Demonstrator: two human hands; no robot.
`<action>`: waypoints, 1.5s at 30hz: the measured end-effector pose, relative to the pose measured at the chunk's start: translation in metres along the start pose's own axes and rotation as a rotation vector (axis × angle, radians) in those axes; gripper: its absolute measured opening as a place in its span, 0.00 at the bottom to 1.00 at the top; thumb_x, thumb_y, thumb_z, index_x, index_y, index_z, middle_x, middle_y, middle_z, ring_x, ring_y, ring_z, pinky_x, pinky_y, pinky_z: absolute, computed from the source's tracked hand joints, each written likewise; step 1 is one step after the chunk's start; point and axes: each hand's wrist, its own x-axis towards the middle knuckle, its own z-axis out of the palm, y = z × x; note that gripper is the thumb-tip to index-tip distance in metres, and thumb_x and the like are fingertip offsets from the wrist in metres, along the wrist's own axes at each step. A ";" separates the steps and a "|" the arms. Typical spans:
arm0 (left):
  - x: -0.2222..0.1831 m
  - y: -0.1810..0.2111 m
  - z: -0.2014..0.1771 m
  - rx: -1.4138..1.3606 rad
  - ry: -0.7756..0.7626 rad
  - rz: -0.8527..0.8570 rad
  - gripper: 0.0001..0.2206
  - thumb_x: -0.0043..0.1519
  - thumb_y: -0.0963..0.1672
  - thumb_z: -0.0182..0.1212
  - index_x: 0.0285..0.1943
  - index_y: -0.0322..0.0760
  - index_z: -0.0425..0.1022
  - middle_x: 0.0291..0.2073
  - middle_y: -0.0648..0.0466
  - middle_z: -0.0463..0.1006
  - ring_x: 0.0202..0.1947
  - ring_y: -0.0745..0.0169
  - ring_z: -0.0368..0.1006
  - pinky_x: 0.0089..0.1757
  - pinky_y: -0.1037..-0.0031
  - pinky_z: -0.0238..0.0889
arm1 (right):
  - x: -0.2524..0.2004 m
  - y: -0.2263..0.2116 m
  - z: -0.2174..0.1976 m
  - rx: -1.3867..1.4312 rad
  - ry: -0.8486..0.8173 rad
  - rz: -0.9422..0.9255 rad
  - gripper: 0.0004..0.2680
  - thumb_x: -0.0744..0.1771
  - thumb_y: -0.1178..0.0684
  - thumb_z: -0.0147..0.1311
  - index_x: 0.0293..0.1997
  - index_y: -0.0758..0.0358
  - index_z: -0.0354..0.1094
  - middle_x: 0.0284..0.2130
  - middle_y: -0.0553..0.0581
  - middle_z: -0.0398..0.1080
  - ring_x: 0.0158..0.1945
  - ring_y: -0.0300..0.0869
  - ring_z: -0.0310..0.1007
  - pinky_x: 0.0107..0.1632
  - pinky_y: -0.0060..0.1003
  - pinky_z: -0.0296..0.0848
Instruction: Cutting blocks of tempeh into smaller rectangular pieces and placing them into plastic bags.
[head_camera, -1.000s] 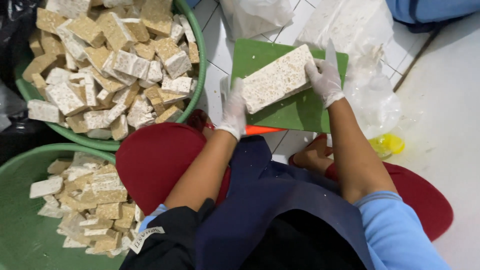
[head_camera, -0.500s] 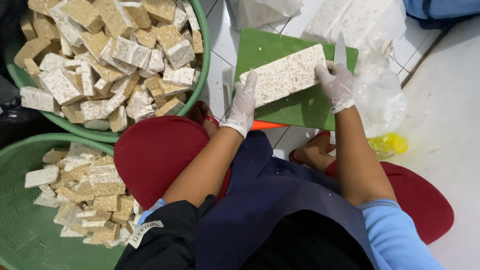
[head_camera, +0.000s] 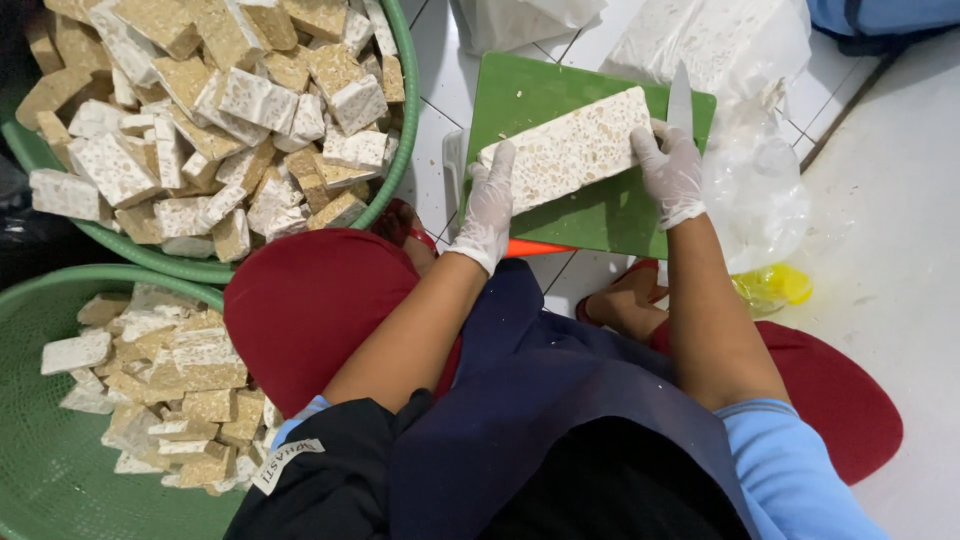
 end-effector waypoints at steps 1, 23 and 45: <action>-0.002 0.003 -0.001 0.002 -0.003 0.002 0.45 0.56 0.65 0.40 0.74 0.36 0.37 0.69 0.33 0.45 0.70 0.31 0.38 0.64 0.45 0.25 | -0.004 0.010 -0.006 0.001 0.004 0.001 0.16 0.66 0.36 0.55 0.51 0.55 0.70 0.45 0.62 0.71 0.54 0.55 0.66 0.57 0.48 0.65; -0.006 0.015 -0.031 0.133 0.063 0.071 0.28 0.48 0.51 0.62 0.60 0.52 0.67 0.55 0.53 0.72 0.59 0.57 0.66 0.57 0.70 0.61 | -0.073 0.083 -0.032 -0.437 0.138 0.201 0.14 0.65 0.46 0.53 0.51 0.61 0.60 0.41 0.67 0.71 0.49 0.62 0.69 0.51 0.55 0.67; 0.030 -0.002 -0.029 -0.316 0.276 0.220 0.25 0.62 0.60 0.41 0.48 0.42 0.69 0.47 0.50 0.76 0.57 0.48 0.66 0.59 0.60 0.53 | -0.153 -0.013 0.024 -0.714 -0.199 -0.075 0.07 0.69 0.46 0.38 0.48 0.51 0.55 0.25 0.61 0.73 0.37 0.56 0.77 0.42 0.51 0.74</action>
